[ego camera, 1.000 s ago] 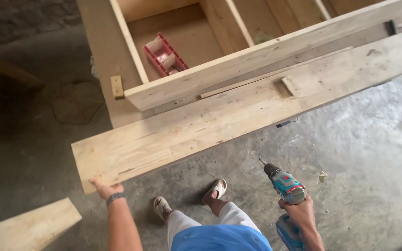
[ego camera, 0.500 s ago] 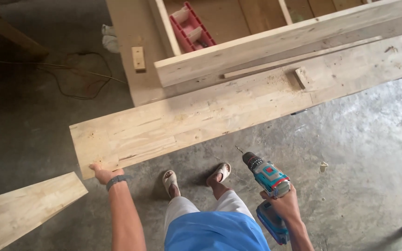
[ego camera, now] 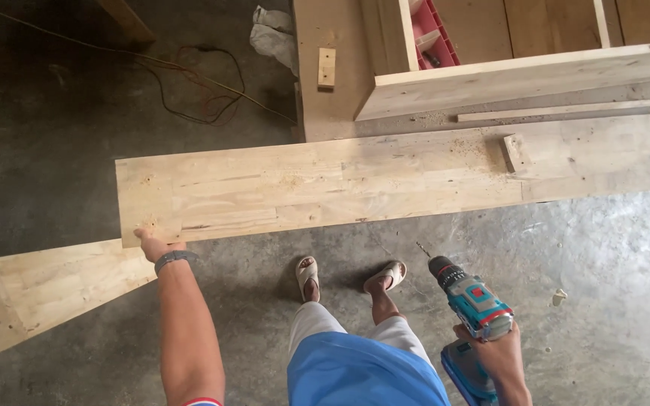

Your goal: The person uses a cordless drill to drive screws into a long wooden plank. They hold the plank steady with one hand while operating the drill with the other, moving along the length of the wood to secure it.

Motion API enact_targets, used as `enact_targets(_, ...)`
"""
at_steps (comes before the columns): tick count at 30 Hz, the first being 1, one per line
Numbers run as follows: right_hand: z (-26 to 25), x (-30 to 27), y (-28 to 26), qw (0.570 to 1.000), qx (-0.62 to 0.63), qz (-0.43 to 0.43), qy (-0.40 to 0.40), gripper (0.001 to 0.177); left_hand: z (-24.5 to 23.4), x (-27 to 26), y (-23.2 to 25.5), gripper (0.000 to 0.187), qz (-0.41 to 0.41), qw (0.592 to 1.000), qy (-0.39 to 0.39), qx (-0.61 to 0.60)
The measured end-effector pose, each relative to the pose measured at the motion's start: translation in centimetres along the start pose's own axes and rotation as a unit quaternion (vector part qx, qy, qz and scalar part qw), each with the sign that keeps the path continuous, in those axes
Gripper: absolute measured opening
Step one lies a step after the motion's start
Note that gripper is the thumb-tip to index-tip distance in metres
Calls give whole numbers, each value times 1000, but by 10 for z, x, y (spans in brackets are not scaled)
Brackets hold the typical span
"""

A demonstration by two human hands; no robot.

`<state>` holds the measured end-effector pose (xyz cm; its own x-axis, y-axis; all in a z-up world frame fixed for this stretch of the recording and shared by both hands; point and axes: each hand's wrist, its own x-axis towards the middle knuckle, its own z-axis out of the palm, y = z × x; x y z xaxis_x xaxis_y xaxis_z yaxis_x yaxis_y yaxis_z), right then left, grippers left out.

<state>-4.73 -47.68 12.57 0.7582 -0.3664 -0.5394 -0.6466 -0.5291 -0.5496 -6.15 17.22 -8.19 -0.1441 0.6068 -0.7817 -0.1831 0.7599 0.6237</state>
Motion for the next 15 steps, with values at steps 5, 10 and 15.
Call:
enact_targets(5, 17, -13, 4, 999, 29, -20, 21, 53, 18, -35, -26, 93, 198, 945, 92, 245)
enact_targets(10, 28, -17, 7, 999, 26, 11, 27, 42, 73, -150, -119, 75, 506, 491, -229, 672)
enact_targets(15, 25, -35, 0, 994, 52, 89, 44, 58, 103, -202, -207, 80, 545, 324, -342, 694)
